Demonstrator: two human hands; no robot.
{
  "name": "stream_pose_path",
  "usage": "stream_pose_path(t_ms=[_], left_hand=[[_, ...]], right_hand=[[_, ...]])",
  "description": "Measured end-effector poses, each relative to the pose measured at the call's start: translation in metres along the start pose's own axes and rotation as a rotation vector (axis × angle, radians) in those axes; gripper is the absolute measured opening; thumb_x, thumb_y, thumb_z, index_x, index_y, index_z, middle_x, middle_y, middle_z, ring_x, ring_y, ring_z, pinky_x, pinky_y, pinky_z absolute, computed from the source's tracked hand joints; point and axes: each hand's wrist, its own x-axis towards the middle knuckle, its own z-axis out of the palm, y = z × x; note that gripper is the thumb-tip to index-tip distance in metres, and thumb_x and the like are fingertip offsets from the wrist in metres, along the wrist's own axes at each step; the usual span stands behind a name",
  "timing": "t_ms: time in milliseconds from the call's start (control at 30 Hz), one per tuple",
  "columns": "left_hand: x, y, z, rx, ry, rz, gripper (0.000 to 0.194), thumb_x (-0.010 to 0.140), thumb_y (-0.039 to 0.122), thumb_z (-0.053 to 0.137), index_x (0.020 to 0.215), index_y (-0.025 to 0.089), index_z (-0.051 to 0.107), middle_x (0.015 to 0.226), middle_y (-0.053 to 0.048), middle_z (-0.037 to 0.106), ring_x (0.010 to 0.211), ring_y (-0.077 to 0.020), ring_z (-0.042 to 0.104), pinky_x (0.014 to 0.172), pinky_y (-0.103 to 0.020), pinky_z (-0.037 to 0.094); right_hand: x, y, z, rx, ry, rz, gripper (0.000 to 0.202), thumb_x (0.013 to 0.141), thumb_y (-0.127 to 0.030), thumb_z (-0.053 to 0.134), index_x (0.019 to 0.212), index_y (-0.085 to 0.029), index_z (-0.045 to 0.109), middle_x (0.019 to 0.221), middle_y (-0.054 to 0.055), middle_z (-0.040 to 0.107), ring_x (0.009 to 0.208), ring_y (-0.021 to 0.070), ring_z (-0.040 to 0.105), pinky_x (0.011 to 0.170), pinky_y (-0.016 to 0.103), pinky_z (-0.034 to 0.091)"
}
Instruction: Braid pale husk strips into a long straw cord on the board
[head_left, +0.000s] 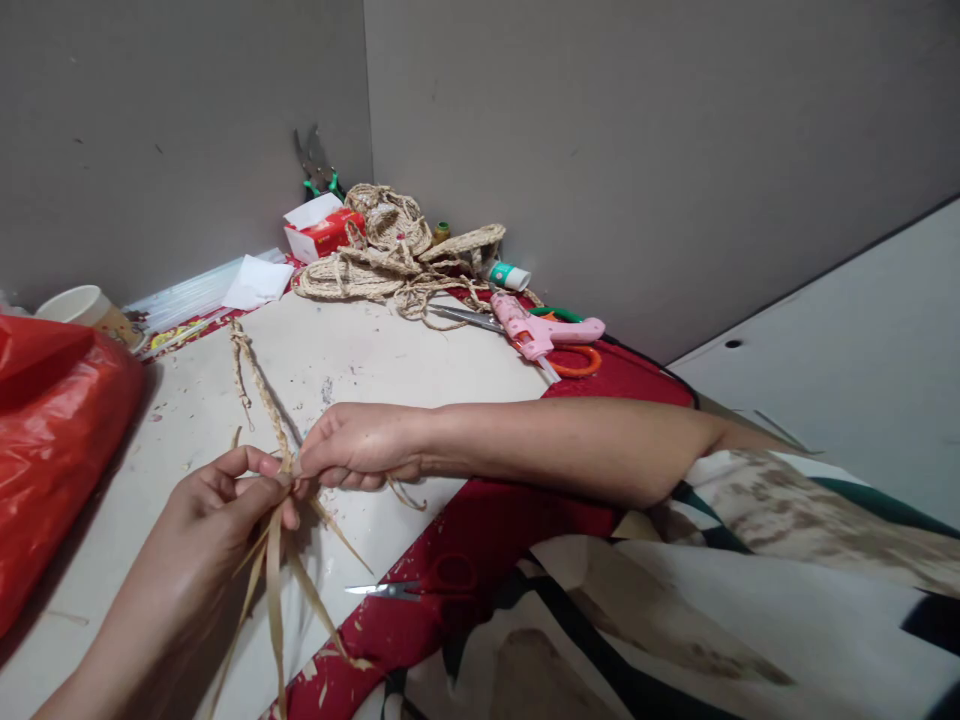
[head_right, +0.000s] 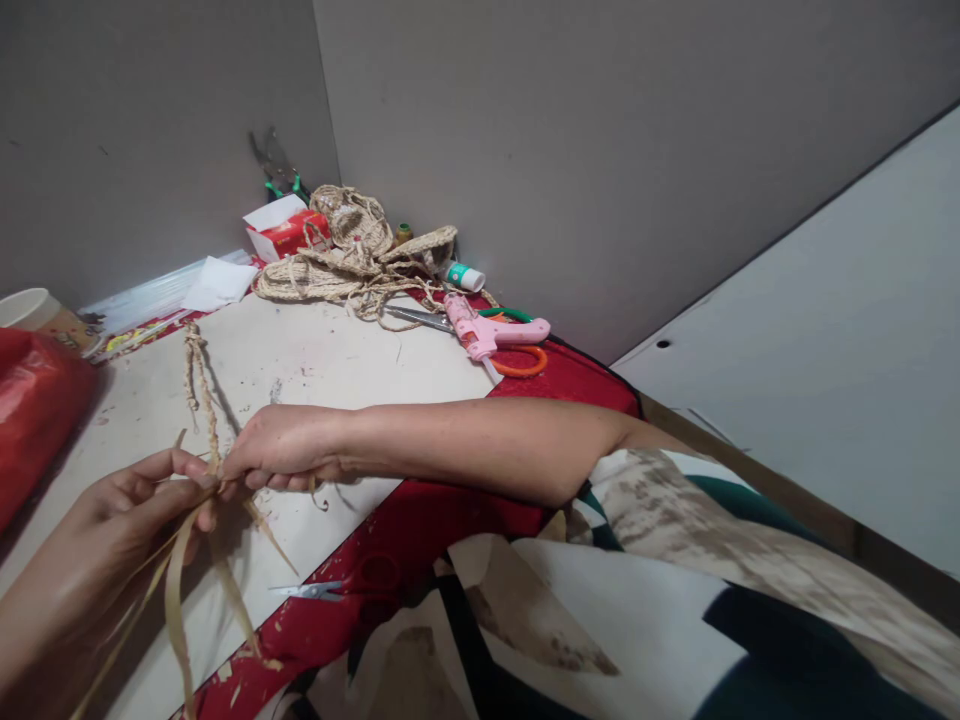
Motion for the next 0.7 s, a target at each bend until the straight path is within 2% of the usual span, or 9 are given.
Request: stream_pose_path(t_ms=[267, 367, 500, 700], left_hand=[[-0.005, -0.018, 0.003, 0.173, 0.120, 0.133, 0.032, 0.077, 0.050, 0.065, 0.082, 0.020, 0.053, 0.056, 0.004, 0.060, 0.040, -0.0073, 0.041, 0.038, -0.017, 0.024], [-0.008, -0.019, 0.009, 0.268, 0.179, 0.217, 0.030, 0.081, 0.050, 0.060, 0.086, 0.022, 0.051, 0.052, 0.006, 0.055, 0.037, -0.0072, 0.037, 0.037, -0.017, 0.024], [-0.010, -0.022, 0.016, 0.348, 0.225, 0.270, 0.025, 0.084, 0.047, 0.055, 0.088, 0.023, 0.050, 0.054, 0.004, 0.060, 0.037, -0.0093, 0.043, 0.037, -0.018, 0.026], [-0.010, -0.025, 0.027, 0.420, 0.268, 0.331, 0.021, 0.080, 0.037, 0.060, 0.092, 0.023, 0.050, 0.054, 0.004, 0.061, 0.037, -0.0100, 0.045, 0.040, -0.019, 0.031]], right_hand=[[-0.001, 0.004, 0.004, -0.009, -0.030, -0.043, 0.025, 0.083, -0.022, 0.051, 0.060, -0.016, 0.044, 0.043, -0.011, 0.028, 0.033, 0.0025, 0.018, 0.030, 0.015, 0.014], [-0.003, 0.008, 0.007, -0.041, 0.024, -0.077, 0.030, 0.081, -0.032, 0.058, 0.061, -0.016, 0.043, 0.045, -0.010, 0.030, 0.035, 0.0026, 0.022, 0.032, 0.014, 0.017], [-0.006, 0.012, 0.012, -0.060, 0.119, -0.073, 0.033, 0.081, -0.040, 0.059, 0.063, -0.016, 0.044, 0.045, -0.010, 0.030, 0.037, 0.0033, 0.023, 0.033, 0.015, 0.017], [-0.006, 0.014, 0.016, -0.061, 0.173, -0.089, 0.029, 0.081, -0.031, 0.055, 0.060, -0.017, 0.042, 0.044, -0.008, 0.031, 0.037, 0.0037, 0.024, 0.034, 0.016, 0.018]])
